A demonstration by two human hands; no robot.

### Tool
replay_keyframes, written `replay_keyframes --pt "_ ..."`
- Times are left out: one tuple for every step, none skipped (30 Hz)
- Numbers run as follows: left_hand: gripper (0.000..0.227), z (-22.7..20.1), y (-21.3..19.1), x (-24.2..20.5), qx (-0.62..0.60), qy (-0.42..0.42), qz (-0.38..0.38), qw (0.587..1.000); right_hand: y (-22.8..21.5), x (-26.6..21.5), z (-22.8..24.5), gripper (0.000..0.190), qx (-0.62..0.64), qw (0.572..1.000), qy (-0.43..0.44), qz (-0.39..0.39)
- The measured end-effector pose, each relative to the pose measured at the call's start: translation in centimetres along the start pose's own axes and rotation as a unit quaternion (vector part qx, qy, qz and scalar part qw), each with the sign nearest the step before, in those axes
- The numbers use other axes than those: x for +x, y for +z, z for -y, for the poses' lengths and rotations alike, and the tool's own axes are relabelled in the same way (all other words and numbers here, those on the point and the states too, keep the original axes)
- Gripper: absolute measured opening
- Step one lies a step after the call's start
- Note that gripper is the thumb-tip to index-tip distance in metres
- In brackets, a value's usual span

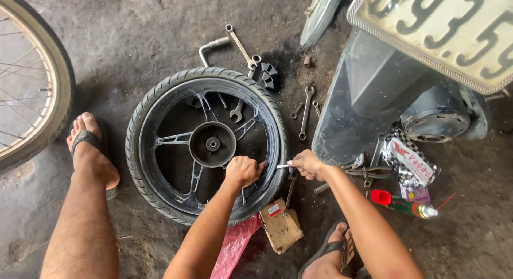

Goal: Replacing or repairing a motorcycle tire by prying it onto/off the rim using tire irons.

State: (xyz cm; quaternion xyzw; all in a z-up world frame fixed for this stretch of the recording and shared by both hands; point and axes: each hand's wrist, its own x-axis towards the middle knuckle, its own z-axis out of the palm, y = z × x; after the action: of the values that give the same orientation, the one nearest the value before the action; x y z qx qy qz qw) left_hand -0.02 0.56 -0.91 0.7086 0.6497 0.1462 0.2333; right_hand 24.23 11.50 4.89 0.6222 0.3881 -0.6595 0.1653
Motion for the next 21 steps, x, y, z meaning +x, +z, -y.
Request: replay_keyframes --pt "0.060 -0.1 -0.2 -0.2 0.003 -0.007 0.014 1.000 0.6 -0.2 -0.9 0.028 0.035 0.999 -0.029 -0.018" --pt "0.060 -0.1 -0.4 0.1 0.003 -0.005 0.016 1.000 3.2 0.2 -3.2 0.028 0.038 0.999 -0.028 -0.019" --pt "0.060 -0.2 -0.6 0.3 0.000 -0.005 0.018 1.000 5.9 0.6 -5.4 0.029 0.141 0.983 -0.060 -0.104" --pt "0.061 -0.3 -0.7 0.2 -0.003 -0.008 0.020 1.000 8.7 1.0 -7.8 0.031 0.239 0.949 -0.090 -0.185" --pt "0.061 -0.6 -1.1 0.1 -0.004 -0.009 0.022 1.000 11.0 0.6 -8.0 0.031 0.239 0.949 -0.087 -0.184" --pt "0.062 -0.7 -1.7 0.3 -0.002 -0.026 0.056 0.998 13.3 0.4 -7.9 0.031 0.248 0.928 -0.092 -0.264" --pt "0.063 -0.7 -2.4 0.4 0.001 -0.043 0.089 0.995 15.7 0.3 -7.8 0.031 0.254 0.899 -0.096 -0.342" --pt "0.063 -0.7 -2.0 0.4 0.001 -0.043 0.090 0.995 15.5 0.8 -8.4 0.031 0.255 0.899 -0.095 -0.343" --pt "0.064 -0.6 -1.7 0.4 0.000 -0.039 0.079 0.996 15.5 1.5 -8.9 0.035 0.294 0.885 -0.140 -0.333" --pt "0.066 -0.5 -1.4 0.2 -0.001 -0.040 0.068 0.997 15.5 2.1 -9.6 0.040 0.330 0.869 -0.182 -0.319" --pt "0.066 -0.5 -1.4 0.0 -0.002 -0.044 0.069 0.997 12.3 1.4 -8.1 0.040 0.328 0.871 -0.181 -0.317" --pt "0.066 -0.6 -1.5 0.1 0.000 -0.041 0.078 0.996 9.1 0.6 -6.8 0.034 0.231 0.938 -0.123 -0.227" --pt "0.066 -0.7 -1.6 0.3 0.001 -0.039 0.087 0.995 5.9 -0.2 -5.5 0.029 0.129 0.981 -0.063 -0.129" --pt "0.066 -0.8 -1.7 0.3 0.001 -0.042 0.085 0.996 5.4 -0.4 -5.1 0.029 0.126 0.982 -0.064 -0.127" --pt "0.066 -0.7 -1.8 0.3 0.001 -0.042 0.078 0.996 4.9 -0.6 -4.7 0.029 0.102 0.986 -0.063 -0.119" --pt "0.065 -0.7 -1.9 0.1 -0.001 -0.041 0.075 0.996 4.6 -0.9 -4.5 0.029 0.081 0.989 -0.059 -0.111" --pt "0.065 -0.7 -2.0 -0.1 -0.002 -0.044 0.076 0.996 4.3 -1.2 -4.3 0.028 0.060 0.991 -0.055 -0.103" --pt "0.065 -0.8 -2.1 0.0 0.002 -0.052 0.096 0.994 3.8 -1.4 -4.1 0.028 0.041 0.993 -0.052 -0.097" --pt "0.065 -1.0 -2.2 0.2 0.006 -0.060 0.116 0.991 3.2 -1.7 -3.9 0.028 0.022 0.994 -0.049 -0.091" --pt "0.065 -0.6 -1.7 0.3 0.007 -0.059 0.115 0.992 2.7 -1.9 -3.2 0.027 0.003 0.995 -0.048 -0.085" --pt "0.065 -0.2 -1.3 0.3 0.006 -0.039 0.083 0.996 2.3 -2.2 -2.5 0.027 -0.016 0.996 -0.048 -0.079"
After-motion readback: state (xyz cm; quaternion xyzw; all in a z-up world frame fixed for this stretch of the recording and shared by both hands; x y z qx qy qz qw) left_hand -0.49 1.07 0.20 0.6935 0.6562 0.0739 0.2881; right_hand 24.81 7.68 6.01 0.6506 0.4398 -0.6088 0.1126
